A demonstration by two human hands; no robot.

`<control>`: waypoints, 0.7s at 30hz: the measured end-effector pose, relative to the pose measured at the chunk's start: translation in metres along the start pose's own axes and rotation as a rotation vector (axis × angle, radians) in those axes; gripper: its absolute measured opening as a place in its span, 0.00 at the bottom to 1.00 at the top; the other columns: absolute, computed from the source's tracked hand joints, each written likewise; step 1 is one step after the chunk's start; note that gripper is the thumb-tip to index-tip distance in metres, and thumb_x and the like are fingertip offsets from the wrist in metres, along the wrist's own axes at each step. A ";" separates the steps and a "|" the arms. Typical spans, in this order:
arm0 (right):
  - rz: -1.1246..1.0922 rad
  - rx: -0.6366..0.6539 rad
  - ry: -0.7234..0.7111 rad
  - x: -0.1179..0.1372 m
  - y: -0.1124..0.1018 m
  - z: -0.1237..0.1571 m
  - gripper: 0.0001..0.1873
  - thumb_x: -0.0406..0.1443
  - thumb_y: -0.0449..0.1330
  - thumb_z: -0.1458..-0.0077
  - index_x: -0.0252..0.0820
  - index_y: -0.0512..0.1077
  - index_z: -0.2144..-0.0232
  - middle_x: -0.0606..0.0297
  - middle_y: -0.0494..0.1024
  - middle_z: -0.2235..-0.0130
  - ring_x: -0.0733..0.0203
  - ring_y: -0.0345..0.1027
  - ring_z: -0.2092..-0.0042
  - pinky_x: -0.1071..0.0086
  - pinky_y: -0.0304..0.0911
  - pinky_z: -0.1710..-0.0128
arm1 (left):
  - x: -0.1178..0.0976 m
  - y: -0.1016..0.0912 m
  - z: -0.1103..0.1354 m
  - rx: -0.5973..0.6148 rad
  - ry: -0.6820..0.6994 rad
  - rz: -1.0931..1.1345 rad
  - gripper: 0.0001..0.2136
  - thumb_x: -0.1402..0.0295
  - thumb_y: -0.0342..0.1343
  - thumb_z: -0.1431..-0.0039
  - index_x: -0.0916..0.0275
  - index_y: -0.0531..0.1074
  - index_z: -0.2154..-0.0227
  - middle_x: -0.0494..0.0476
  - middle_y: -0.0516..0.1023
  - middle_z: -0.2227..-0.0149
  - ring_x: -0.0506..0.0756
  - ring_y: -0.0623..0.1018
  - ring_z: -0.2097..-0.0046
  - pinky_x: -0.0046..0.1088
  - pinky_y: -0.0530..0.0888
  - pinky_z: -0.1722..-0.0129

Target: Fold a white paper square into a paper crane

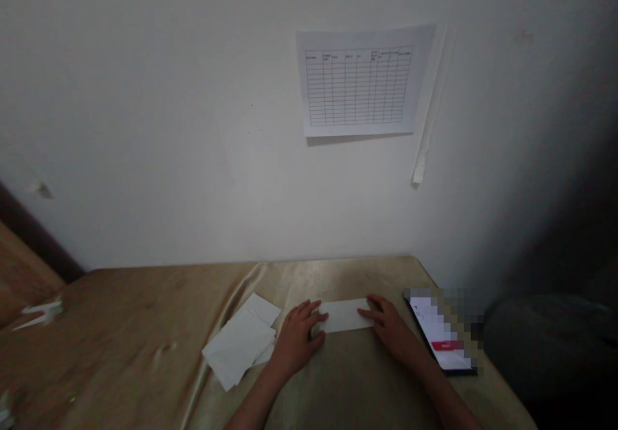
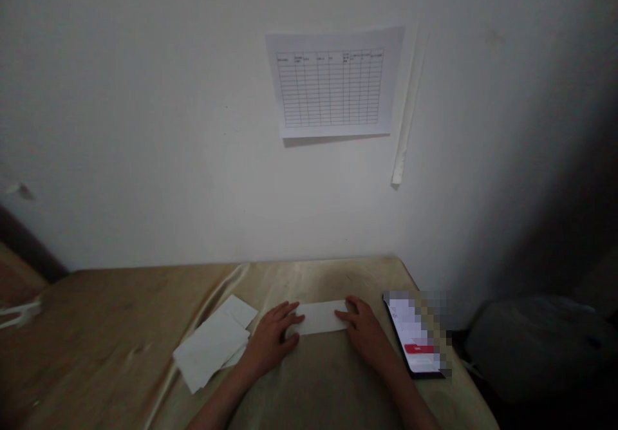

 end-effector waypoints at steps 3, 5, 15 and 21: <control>0.054 -0.038 0.023 0.007 -0.004 0.002 0.23 0.32 0.53 0.45 0.51 0.75 0.49 0.63 0.63 0.37 0.56 0.55 0.36 0.58 0.50 0.35 | -0.004 -0.001 0.000 -0.028 -0.025 -0.016 0.18 0.65 0.61 0.47 0.53 0.76 0.51 0.54 0.70 0.38 0.63 0.64 0.36 0.47 0.61 0.36; 0.088 -0.053 0.037 0.012 -0.006 0.002 0.21 0.37 0.55 0.44 0.50 0.75 0.48 0.61 0.64 0.37 0.53 0.56 0.36 0.56 0.51 0.36 | -0.007 0.000 -0.001 -0.034 -0.047 -0.034 0.17 0.65 0.62 0.47 0.55 0.76 0.52 0.56 0.71 0.40 0.63 0.65 0.37 0.47 0.61 0.36; 0.223 -0.096 0.039 0.026 0.001 -0.011 0.28 0.44 0.60 0.48 0.49 0.69 0.44 0.58 0.63 0.37 0.46 0.52 0.35 0.53 0.46 0.35 | -0.021 0.011 -0.019 -0.027 -0.087 -0.090 0.17 0.65 0.55 0.40 0.44 0.74 0.48 0.54 0.67 0.38 0.64 0.62 0.36 0.53 0.56 0.36; 0.206 -0.075 0.029 0.031 0.002 -0.027 0.25 0.41 0.61 0.52 0.44 0.71 0.49 0.55 0.64 0.39 0.47 0.53 0.36 0.56 0.46 0.35 | -0.023 0.019 -0.040 -0.003 -0.084 -0.124 0.20 0.70 0.51 0.39 0.42 0.73 0.48 0.52 0.66 0.37 0.64 0.61 0.35 0.55 0.56 0.37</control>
Point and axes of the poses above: each hand's wrist, its own z-axis away from the middle knuckle, its own y-axis out of the palm, x = y × z, the point moved 8 cm from there along -z, towards the middle knuckle
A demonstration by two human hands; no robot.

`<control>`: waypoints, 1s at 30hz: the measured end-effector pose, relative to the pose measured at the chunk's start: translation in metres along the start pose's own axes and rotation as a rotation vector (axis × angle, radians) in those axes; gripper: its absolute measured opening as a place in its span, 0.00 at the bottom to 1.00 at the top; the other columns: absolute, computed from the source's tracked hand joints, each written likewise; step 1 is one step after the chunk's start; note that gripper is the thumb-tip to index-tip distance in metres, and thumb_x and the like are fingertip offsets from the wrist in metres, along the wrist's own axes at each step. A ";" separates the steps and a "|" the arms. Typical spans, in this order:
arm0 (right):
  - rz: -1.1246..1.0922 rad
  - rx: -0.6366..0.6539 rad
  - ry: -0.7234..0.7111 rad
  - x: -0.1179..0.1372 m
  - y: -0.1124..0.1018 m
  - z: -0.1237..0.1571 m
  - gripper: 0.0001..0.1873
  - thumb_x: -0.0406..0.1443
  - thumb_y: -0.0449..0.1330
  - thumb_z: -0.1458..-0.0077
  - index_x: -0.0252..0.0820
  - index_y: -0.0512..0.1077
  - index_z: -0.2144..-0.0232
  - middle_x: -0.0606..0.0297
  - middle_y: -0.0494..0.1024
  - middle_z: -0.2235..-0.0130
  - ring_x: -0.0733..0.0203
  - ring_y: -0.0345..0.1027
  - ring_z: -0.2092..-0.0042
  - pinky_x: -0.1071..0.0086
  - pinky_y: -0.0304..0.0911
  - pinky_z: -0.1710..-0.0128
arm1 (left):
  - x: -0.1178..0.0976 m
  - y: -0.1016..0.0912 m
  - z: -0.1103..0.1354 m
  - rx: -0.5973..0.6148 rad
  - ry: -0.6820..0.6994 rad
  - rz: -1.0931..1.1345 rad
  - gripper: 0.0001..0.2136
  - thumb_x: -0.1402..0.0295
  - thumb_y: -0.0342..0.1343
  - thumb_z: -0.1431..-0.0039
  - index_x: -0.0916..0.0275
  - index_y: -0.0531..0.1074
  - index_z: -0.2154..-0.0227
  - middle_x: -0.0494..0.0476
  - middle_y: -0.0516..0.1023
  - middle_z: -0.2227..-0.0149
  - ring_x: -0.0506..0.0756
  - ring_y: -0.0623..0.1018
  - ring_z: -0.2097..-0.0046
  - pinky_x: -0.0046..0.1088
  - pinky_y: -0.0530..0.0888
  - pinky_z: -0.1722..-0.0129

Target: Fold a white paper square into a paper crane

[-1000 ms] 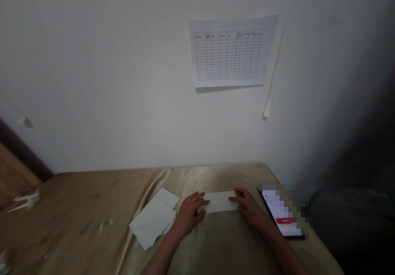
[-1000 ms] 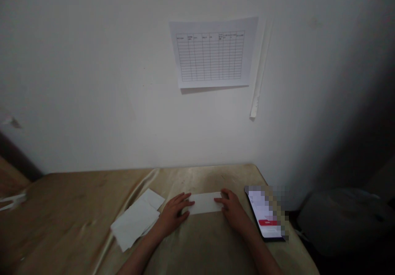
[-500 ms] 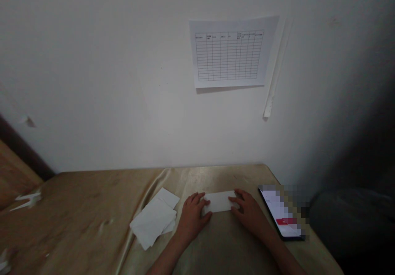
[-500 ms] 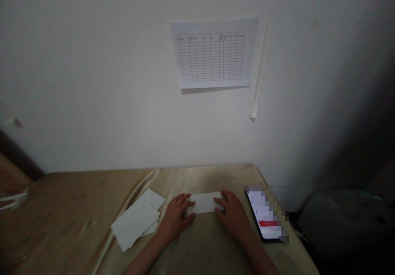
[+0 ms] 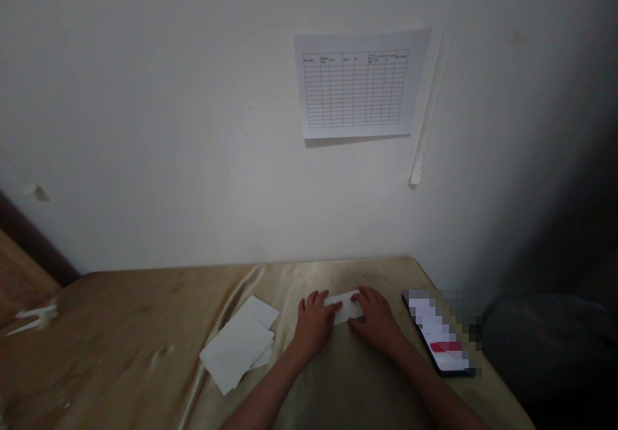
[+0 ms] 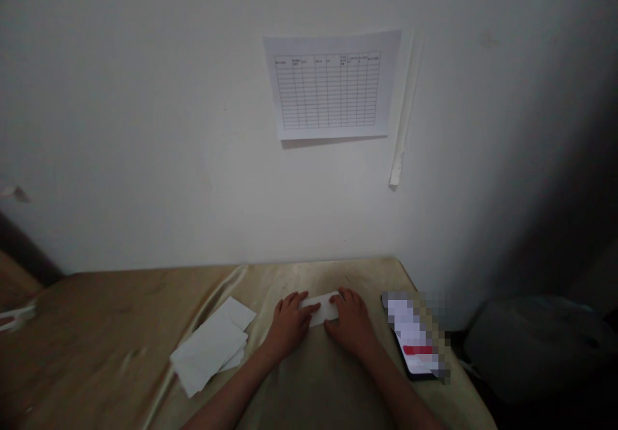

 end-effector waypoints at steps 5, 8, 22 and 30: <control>-0.016 -0.020 -0.017 -0.002 0.001 -0.005 0.28 0.44 0.63 0.53 0.44 0.70 0.49 0.54 0.65 0.42 0.46 0.55 0.38 0.57 0.48 0.36 | 0.000 0.004 -0.006 0.015 0.007 0.013 0.20 0.60 0.55 0.41 0.40 0.70 0.45 0.52 0.64 0.35 0.67 0.59 0.34 0.59 0.53 0.37; -0.010 -0.050 -0.025 -0.004 0.003 -0.004 0.27 0.44 0.61 0.50 0.44 0.69 0.48 0.54 0.66 0.43 0.47 0.55 0.38 0.57 0.48 0.37 | 0.002 0.005 -0.005 0.015 0.009 0.041 0.22 0.56 0.56 0.42 0.38 0.69 0.44 0.50 0.61 0.34 0.66 0.58 0.33 0.57 0.50 0.35; 0.025 -0.094 0.064 -0.006 0.007 -0.009 0.31 0.45 0.63 0.53 0.44 0.69 0.46 0.53 0.64 0.40 0.44 0.54 0.37 0.56 0.46 0.36 | 0.001 0.003 -0.005 -0.111 -0.077 0.085 0.23 0.58 0.62 0.49 0.49 0.71 0.48 0.55 0.66 0.38 0.63 0.62 0.36 0.50 0.49 0.34; -0.046 -0.037 0.074 -0.014 0.009 -0.014 0.30 0.40 0.64 0.56 0.46 0.70 0.48 0.56 0.63 0.41 0.47 0.54 0.37 0.59 0.48 0.37 | 0.005 0.004 -0.009 -0.060 -0.115 0.105 0.24 0.61 0.60 0.50 0.50 0.70 0.48 0.53 0.65 0.37 0.61 0.61 0.36 0.49 0.49 0.34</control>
Point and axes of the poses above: each hand's wrist, its own z-axis away from the middle knuckle, its own y-axis out of the palm, x = y × z, the point moved 8 cm from there along -z, towards the middle knuckle
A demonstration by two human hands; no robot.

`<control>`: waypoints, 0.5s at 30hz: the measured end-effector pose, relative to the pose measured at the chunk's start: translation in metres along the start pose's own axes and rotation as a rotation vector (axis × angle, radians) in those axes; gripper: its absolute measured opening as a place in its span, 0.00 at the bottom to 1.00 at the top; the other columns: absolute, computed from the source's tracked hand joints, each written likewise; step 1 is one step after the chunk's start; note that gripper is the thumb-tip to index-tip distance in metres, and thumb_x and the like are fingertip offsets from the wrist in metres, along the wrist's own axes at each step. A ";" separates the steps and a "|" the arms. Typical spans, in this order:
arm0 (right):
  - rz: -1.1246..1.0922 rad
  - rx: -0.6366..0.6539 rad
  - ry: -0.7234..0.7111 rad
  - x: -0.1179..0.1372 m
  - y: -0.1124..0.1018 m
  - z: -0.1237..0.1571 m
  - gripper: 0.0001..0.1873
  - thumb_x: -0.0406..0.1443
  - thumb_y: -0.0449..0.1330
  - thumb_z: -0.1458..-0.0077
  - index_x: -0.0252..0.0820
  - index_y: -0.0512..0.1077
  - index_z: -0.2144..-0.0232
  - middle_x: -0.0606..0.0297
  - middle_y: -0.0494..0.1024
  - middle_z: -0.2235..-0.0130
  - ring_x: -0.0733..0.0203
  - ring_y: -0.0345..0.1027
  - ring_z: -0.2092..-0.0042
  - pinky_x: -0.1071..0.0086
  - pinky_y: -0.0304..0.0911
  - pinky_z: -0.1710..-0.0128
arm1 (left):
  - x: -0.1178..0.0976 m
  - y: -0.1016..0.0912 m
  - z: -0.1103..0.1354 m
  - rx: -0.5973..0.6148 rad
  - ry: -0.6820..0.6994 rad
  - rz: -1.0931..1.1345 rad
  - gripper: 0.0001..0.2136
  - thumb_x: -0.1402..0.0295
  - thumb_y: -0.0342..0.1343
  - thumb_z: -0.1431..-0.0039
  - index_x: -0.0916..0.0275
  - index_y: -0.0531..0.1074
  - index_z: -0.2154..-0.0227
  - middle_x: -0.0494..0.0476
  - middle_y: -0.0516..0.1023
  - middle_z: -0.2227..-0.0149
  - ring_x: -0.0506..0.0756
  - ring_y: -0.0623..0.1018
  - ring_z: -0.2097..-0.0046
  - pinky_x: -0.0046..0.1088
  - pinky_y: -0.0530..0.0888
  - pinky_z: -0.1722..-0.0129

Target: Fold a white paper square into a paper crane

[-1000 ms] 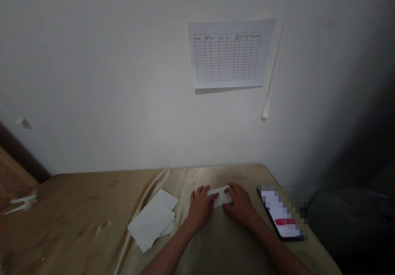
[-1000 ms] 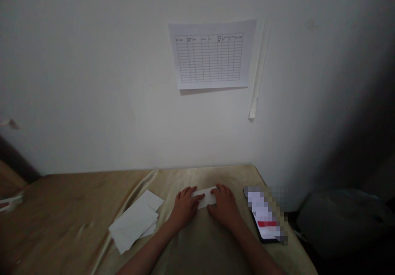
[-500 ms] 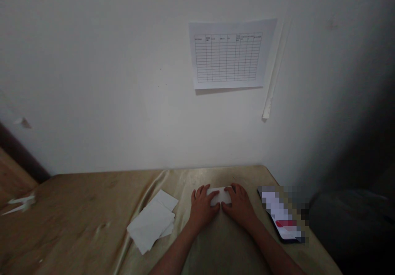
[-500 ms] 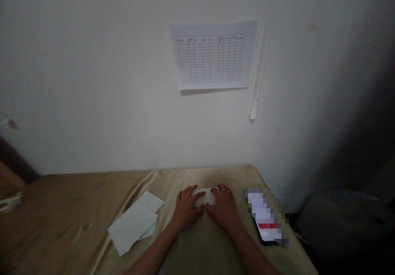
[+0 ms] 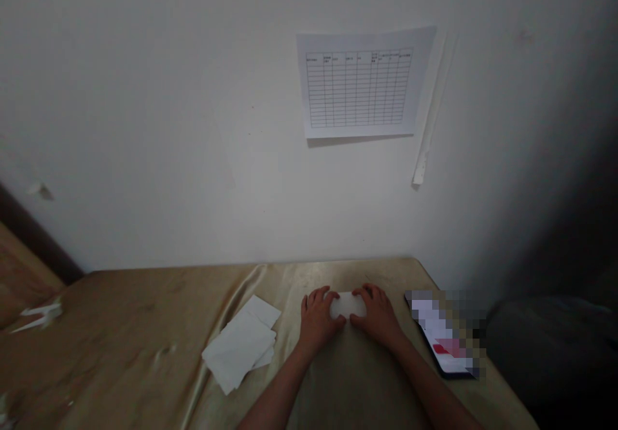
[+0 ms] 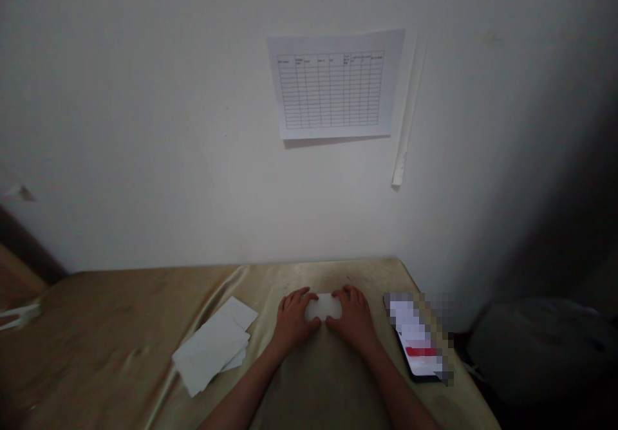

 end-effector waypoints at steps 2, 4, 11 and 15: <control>-0.013 0.021 0.009 -0.003 0.001 -0.002 0.31 0.39 0.63 0.57 0.46 0.70 0.47 0.56 0.62 0.40 0.47 0.54 0.37 0.59 0.48 0.37 | 0.002 0.000 -0.001 0.013 -0.007 -0.002 0.24 0.61 0.60 0.51 0.49 0.70 0.48 0.52 0.65 0.37 0.61 0.61 0.35 0.47 0.49 0.34; -0.023 0.040 0.019 -0.006 0.003 -0.004 0.31 0.38 0.63 0.57 0.47 0.70 0.47 0.56 0.62 0.40 0.48 0.53 0.37 0.60 0.47 0.37 | 0.003 0.000 -0.002 0.019 -0.003 0.002 0.24 0.61 0.60 0.51 0.48 0.70 0.48 0.50 0.65 0.37 0.60 0.60 0.35 0.45 0.50 0.34; -0.057 0.106 0.006 -0.016 0.006 -0.009 0.33 0.34 0.62 0.58 0.51 0.70 0.46 0.60 0.60 0.39 0.51 0.51 0.36 0.61 0.46 0.36 | 0.015 -0.001 -0.004 0.079 -0.011 0.016 0.25 0.64 0.60 0.53 0.45 0.72 0.48 0.45 0.64 0.36 0.61 0.60 0.35 0.43 0.54 0.35; -0.067 0.141 -0.010 -0.022 0.009 -0.012 0.33 0.32 0.60 0.57 0.51 0.70 0.45 0.60 0.59 0.38 0.52 0.51 0.36 0.61 0.47 0.36 | 0.026 -0.003 -0.006 0.131 -0.001 0.013 0.25 0.66 0.60 0.53 0.44 0.72 0.48 0.45 0.63 0.35 0.61 0.59 0.35 0.43 0.55 0.35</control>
Point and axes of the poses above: each hand's wrist, its own z-axis away from the middle knuckle, its own y-axis out of the palm, x = y × z, the point moved 8 cm from there along -z, towards the middle knuckle
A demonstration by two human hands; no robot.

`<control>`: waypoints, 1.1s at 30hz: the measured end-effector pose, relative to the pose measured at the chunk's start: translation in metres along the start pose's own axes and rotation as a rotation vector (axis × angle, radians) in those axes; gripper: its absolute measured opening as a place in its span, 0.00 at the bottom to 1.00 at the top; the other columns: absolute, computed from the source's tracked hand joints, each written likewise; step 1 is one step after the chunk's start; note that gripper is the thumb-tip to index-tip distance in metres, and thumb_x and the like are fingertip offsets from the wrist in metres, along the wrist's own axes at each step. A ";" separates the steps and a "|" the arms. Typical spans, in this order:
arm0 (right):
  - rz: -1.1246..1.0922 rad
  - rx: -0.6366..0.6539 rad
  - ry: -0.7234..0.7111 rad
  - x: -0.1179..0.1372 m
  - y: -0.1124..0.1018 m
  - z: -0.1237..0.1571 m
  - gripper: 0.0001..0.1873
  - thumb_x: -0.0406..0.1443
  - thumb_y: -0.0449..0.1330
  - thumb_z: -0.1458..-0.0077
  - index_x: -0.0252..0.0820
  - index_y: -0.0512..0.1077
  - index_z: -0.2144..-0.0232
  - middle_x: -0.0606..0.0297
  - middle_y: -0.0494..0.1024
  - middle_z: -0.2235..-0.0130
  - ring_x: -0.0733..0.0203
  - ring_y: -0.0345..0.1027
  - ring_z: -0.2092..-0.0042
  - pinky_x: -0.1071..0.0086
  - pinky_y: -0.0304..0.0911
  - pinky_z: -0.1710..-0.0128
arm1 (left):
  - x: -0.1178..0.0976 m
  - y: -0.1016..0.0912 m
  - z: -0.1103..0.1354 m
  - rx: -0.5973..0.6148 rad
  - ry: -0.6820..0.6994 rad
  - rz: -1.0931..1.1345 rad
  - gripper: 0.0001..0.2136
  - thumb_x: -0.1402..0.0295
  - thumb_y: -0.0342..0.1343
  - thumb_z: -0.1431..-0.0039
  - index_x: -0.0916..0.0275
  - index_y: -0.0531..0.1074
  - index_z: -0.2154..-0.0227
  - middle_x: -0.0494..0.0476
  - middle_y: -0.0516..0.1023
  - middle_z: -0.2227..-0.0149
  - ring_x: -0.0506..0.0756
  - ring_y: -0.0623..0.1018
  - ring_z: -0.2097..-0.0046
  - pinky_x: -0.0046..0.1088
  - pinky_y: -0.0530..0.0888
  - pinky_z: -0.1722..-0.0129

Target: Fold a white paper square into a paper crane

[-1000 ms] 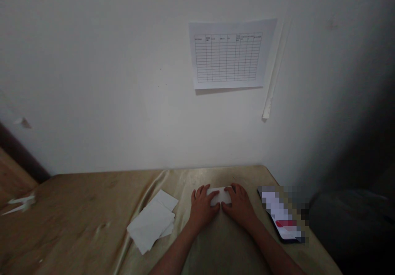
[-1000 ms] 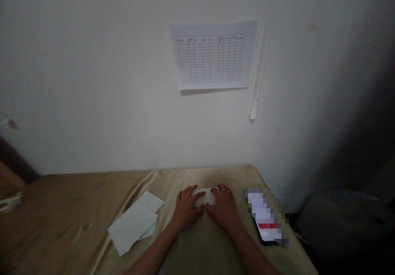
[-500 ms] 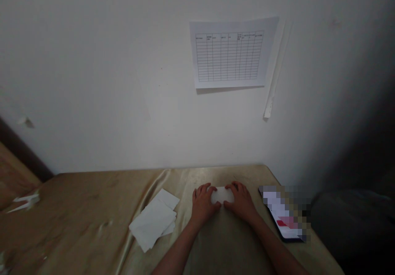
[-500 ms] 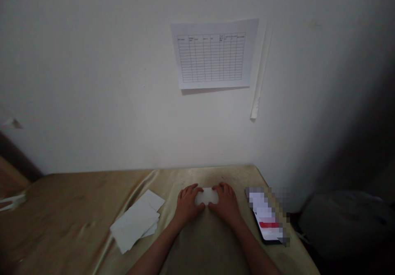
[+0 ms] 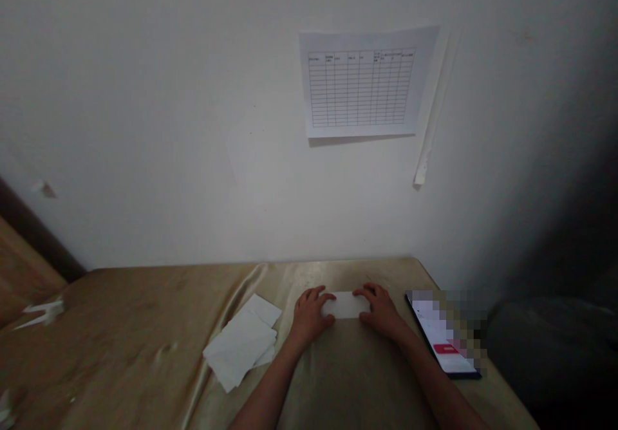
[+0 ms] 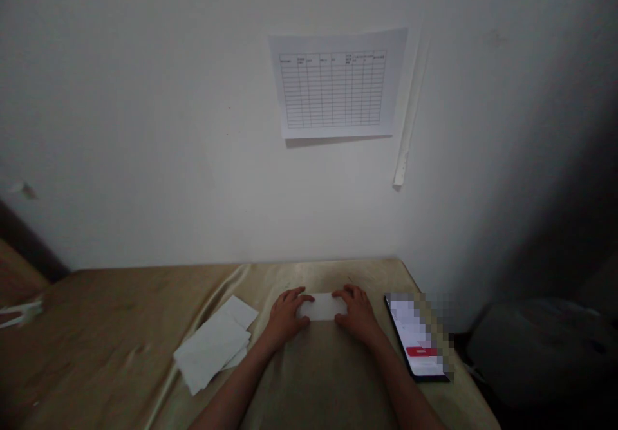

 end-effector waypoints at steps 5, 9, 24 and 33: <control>-0.015 0.041 -0.040 -0.008 0.003 -0.003 0.35 0.29 0.59 0.57 0.50 0.69 0.44 0.60 0.59 0.37 0.53 0.50 0.35 0.61 0.46 0.36 | 0.012 -0.005 -0.003 0.049 0.023 0.001 0.25 0.69 0.60 0.53 0.45 0.73 0.49 0.46 0.63 0.35 0.61 0.59 0.34 0.43 0.56 0.35; -0.031 0.069 -0.078 -0.013 0.003 -0.003 0.36 0.29 0.57 0.57 0.49 0.68 0.43 0.59 0.58 0.36 0.53 0.49 0.35 0.61 0.46 0.36 | 0.014 -0.010 -0.002 0.083 0.088 0.008 0.26 0.72 0.59 0.53 0.48 0.73 0.48 0.49 0.64 0.35 0.60 0.61 0.35 0.40 0.58 0.36; -0.014 -0.109 -0.090 0.009 -0.009 0.012 0.22 0.41 0.55 0.44 0.45 0.72 0.48 0.58 0.64 0.39 0.53 0.55 0.37 0.60 0.49 0.36 | 0.013 -0.018 0.001 0.032 0.137 0.013 0.16 0.66 0.56 0.44 0.48 0.77 0.52 0.49 0.68 0.37 0.60 0.65 0.37 0.41 0.60 0.37; 0.145 -0.133 -0.008 0.019 -0.001 0.016 0.33 0.48 0.60 0.49 0.48 0.65 0.41 0.58 0.56 0.33 0.45 0.47 0.33 0.54 0.43 0.34 | -0.011 -0.010 0.010 -0.149 0.019 -0.074 0.21 0.55 0.63 0.51 0.55 0.73 0.54 0.57 0.68 0.39 0.65 0.61 0.37 0.46 0.54 0.36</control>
Point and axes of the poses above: each hand's wrist, its own z-axis away from the middle knuckle, its own y-axis out of the palm, x = y × z, the point moved 8 cm from there along -z, towards the middle knuckle
